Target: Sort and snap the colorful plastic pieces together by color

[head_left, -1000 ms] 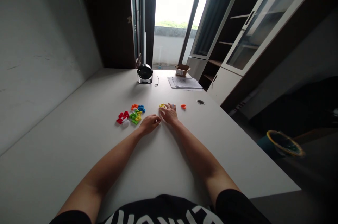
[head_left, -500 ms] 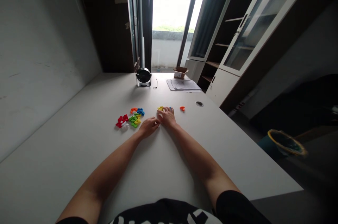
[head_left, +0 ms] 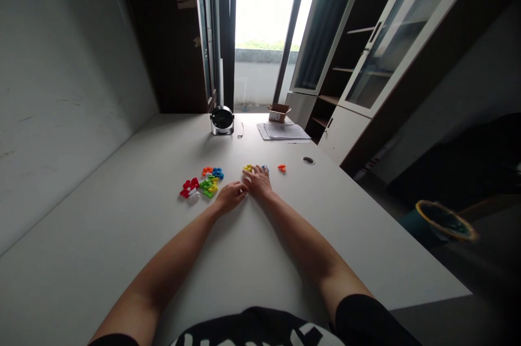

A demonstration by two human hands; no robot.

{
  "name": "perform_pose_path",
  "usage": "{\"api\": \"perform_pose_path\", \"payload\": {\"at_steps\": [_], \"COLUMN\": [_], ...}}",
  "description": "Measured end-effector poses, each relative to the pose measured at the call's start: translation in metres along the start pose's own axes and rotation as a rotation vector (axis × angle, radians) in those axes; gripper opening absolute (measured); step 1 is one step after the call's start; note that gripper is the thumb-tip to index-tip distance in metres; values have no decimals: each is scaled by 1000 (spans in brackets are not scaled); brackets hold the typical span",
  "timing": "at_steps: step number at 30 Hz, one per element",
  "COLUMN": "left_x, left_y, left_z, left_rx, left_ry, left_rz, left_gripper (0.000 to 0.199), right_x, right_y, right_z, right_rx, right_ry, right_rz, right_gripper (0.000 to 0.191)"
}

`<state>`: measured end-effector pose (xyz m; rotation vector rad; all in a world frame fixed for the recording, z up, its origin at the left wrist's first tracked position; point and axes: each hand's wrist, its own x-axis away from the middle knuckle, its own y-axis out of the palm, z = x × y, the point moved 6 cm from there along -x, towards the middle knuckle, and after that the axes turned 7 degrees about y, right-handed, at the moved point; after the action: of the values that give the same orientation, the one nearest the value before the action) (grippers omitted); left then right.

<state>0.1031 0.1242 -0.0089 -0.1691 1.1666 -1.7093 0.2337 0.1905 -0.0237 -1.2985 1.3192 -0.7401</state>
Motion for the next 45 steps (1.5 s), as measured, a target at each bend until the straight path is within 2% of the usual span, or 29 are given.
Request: {"api": "perform_pose_path", "payload": {"at_steps": [9,18,26,30,36,45], "left_x": [0,1,8,12,13,10], "left_y": [-1,-2,-37,-39,-31,-29], "left_z": [0,-3,-23,-35,-41,-31], "left_rx": [-7,-22,-449,-544,-598,-573], "left_ry": [-15,-38,-225,-308,-328,-283], "left_rz": [-8,13,212,199,153,102], "left_gripper": [16,16,20,24,33,31], "right_x": [3,2,-1,-1,0,1], "right_y": [-8,-2,2,4,3,0], "right_z": [-4,-1,5,6,7,4], "right_rx": [21,23,-38,-32,-42,-23], "right_ry": [-6,-11,-69,-76,-72,-59], "right_rz": [2,-28,26,4,-21,-47], "right_gripper": [40,50,51,49,50,52]}}
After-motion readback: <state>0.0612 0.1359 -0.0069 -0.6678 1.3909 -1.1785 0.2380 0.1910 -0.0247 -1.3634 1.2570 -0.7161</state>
